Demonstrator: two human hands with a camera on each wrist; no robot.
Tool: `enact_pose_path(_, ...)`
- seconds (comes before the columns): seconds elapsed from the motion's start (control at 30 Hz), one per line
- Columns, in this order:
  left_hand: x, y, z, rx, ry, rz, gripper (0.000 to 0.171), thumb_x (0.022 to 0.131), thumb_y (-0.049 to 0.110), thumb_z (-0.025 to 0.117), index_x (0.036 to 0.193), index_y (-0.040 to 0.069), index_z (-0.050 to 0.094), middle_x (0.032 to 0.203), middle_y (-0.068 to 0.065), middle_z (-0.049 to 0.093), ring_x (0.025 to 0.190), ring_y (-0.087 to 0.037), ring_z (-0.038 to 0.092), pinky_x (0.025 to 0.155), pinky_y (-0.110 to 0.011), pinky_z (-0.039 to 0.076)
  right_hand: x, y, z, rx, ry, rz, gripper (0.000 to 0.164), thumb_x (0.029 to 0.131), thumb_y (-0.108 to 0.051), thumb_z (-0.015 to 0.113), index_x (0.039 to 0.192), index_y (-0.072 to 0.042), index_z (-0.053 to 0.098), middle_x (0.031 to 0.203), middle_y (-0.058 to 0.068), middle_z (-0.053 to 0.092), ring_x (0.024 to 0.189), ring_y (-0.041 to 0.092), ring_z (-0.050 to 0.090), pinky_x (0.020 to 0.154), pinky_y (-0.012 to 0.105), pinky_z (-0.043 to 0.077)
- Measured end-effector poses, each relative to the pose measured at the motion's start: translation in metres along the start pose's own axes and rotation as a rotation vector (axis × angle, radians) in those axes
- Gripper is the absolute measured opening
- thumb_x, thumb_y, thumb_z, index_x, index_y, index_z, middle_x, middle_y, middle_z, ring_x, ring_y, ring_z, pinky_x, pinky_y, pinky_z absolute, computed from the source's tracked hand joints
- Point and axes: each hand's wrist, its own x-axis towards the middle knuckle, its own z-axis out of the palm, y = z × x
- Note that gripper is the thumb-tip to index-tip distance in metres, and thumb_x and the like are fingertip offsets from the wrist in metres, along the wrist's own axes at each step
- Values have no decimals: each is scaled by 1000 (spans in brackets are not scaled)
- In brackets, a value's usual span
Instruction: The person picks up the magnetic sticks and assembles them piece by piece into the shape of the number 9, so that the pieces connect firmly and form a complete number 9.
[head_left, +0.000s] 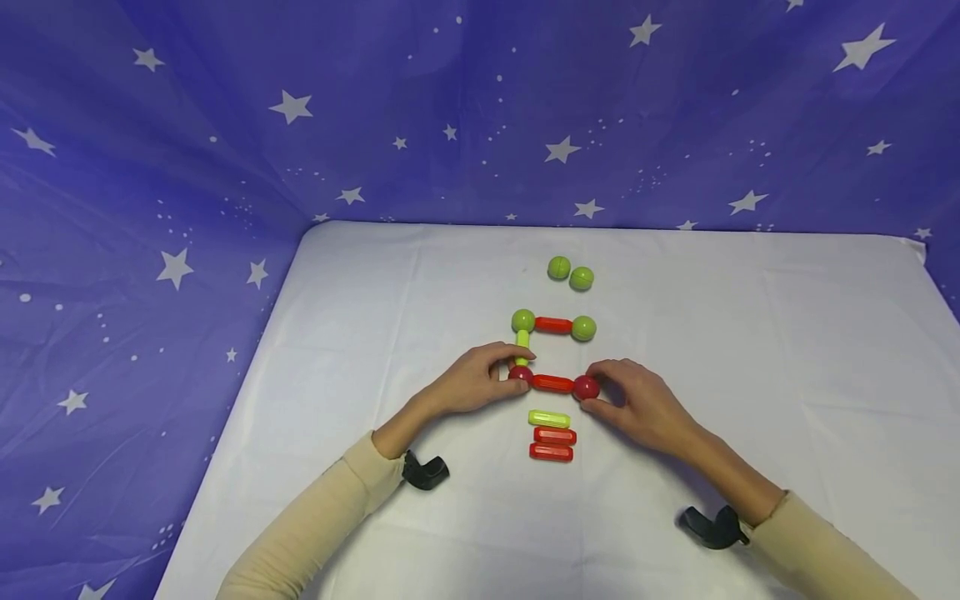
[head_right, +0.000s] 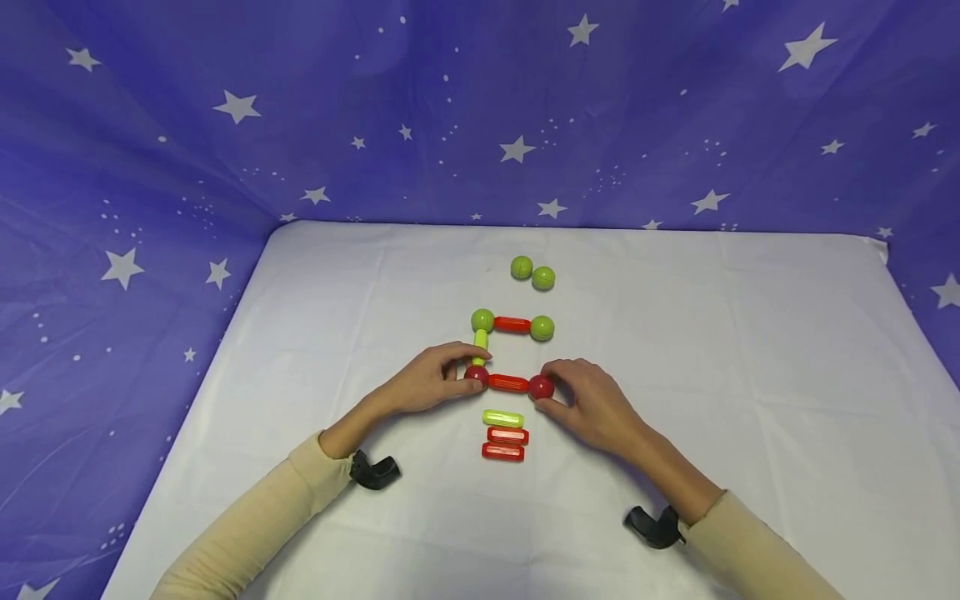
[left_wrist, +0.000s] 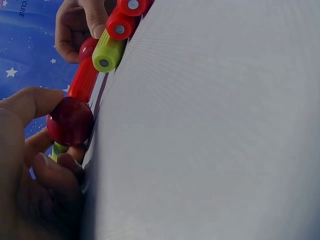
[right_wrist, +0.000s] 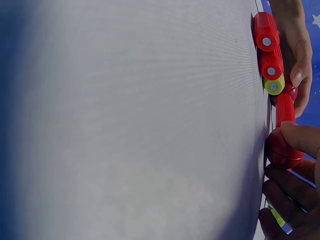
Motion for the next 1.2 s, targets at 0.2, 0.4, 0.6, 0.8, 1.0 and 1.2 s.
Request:
enact_pose_path(0.2, 0, 1, 0, -10, -3, -18, 41, 91, 32, 71, 129, 19, 64, 107, 6, 59, 85, -15, 49, 76, -31, 42, -1, -2, -1, 0, 2, 11, 37, 79, -19, 84, 111, -9, 67, 104, 2, 68, 99, 22, 62, 87, 46, 51)
enact_pose_path(0.4, 0, 1, -3, -22, -11, -30, 41, 91, 31, 71, 129, 19, 64, 109, 6, 58, 87, -15, 49, 78, -31, 42, 1, -5, -1, 1, -5, 30, 35, 81, -17, 83, 111, -8, 67, 104, 2, 67, 96, 22, 61, 86, 46, 50)
enact_pose_path(0.6, -1, 2, -3, -50, -20, -44, 41, 91, 30, 70, 130, 19, 63, 108, 5, 58, 83, -15, 49, 75, -31, 41, -2, -6, -1, 1, -2, 36, 37, 81, -17, 83, 113, -7, 66, 106, 4, 68, 99, 25, 62, 88, 48, 50)
enact_pose_path(0.8, 0, 3, 2, -40, -12, -41, 42, 91, 30, 70, 131, 19, 63, 104, 6, 58, 76, -14, 48, 68, -28, 40, -8, -6, -1, 7, 9, 58, 39, 80, -17, 83, 113, -7, 66, 107, 4, 67, 102, 25, 62, 89, 48, 50)
enact_pose_path(1.0, -1, 5, 3, -32, -4, -45, 42, 90, 30, 70, 130, 19, 63, 103, 6, 58, 75, -14, 48, 67, -28, 40, -10, -6, 0, 20, 30, 46, 40, 79, -15, 83, 114, -6, 66, 108, 5, 68, 104, 27, 62, 90, 50, 49)
enact_pose_path(1.2, -2, 5, 1, -22, 6, -51, 42, 91, 28, 70, 131, 19, 63, 100, 5, 58, 72, -13, 48, 65, -27, 39, -8, -10, 1, 43, 48, 29, 41, 79, -14, 84, 115, -7, 65, 108, 3, 67, 104, 24, 61, 90, 48, 49)
